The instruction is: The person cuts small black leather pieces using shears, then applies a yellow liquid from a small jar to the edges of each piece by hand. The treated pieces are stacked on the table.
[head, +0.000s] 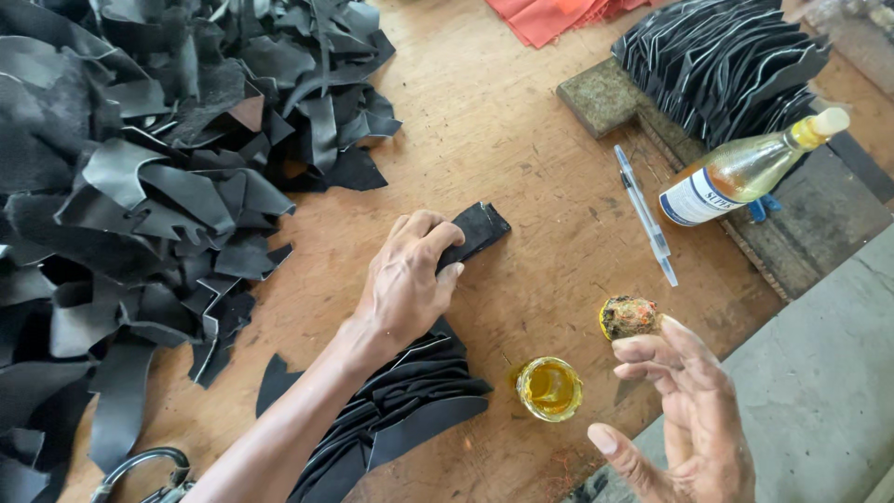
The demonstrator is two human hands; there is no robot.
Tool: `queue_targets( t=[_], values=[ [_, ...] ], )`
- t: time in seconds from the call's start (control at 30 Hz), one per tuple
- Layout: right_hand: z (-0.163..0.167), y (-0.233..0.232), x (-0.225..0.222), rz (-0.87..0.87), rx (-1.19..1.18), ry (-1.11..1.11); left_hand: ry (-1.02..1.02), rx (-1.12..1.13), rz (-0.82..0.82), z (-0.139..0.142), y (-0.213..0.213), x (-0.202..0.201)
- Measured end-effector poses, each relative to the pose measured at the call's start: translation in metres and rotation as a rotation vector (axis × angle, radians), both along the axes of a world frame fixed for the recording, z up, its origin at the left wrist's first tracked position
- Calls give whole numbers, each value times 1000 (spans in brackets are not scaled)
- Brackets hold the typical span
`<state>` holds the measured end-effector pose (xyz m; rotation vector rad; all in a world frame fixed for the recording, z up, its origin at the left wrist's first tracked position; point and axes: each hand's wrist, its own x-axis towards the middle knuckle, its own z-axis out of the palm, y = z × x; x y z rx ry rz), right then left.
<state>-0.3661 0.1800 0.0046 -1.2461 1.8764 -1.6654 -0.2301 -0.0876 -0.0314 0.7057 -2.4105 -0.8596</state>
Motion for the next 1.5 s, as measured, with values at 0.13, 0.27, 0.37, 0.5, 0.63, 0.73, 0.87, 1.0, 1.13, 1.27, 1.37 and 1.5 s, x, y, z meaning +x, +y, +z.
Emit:
queue_targets(
  t=[0.13, 0.27, 0.37, 0.5, 0.63, 0.73, 0.87, 1.0, 1.13, 1.27, 1.37, 1.5],
  values=[
    [-3, 3, 0, -5, 20, -14, -147, 17, 33, -11, 0, -1],
    [0, -1, 0, 59, 16, -7, -90, -32, 20, -5, -1, -1],
    [7, -2, 2, 112, 35, 103, -9, -126, 4, 11, 5, 10],
    [22, 1, 9, 112, 172, 316, 44, -67, -4, 38, 30, 43],
    [31, 4, 22, 120, 297, 464, 2, 66, 38, 58, 67, 85],
    [32, 5, 31, 155, 298, 462, 30, 12, 118, 60, 89, 111],
    [32, 4, 40, 201, 291, 556, -49, -3, 250, 50, 121, 141],
    [36, 0, 40, 199, 332, 595, -177, -102, 344, 28, 148, 159],
    [41, -3, 41, 203, 348, 658, -146, -139, 392, 9, 157, 168],
    [45, -3, 46, 228, 362, 667, -134, -168, 465, 3, 162, 171],
    [48, -4, 45, 227, 351, 702, -157, -206, 527, 2, 161, 172],
    [52, -7, 43, 156, 370, 715, -126, -237, 456, 0, 158, 167]
  ],
)
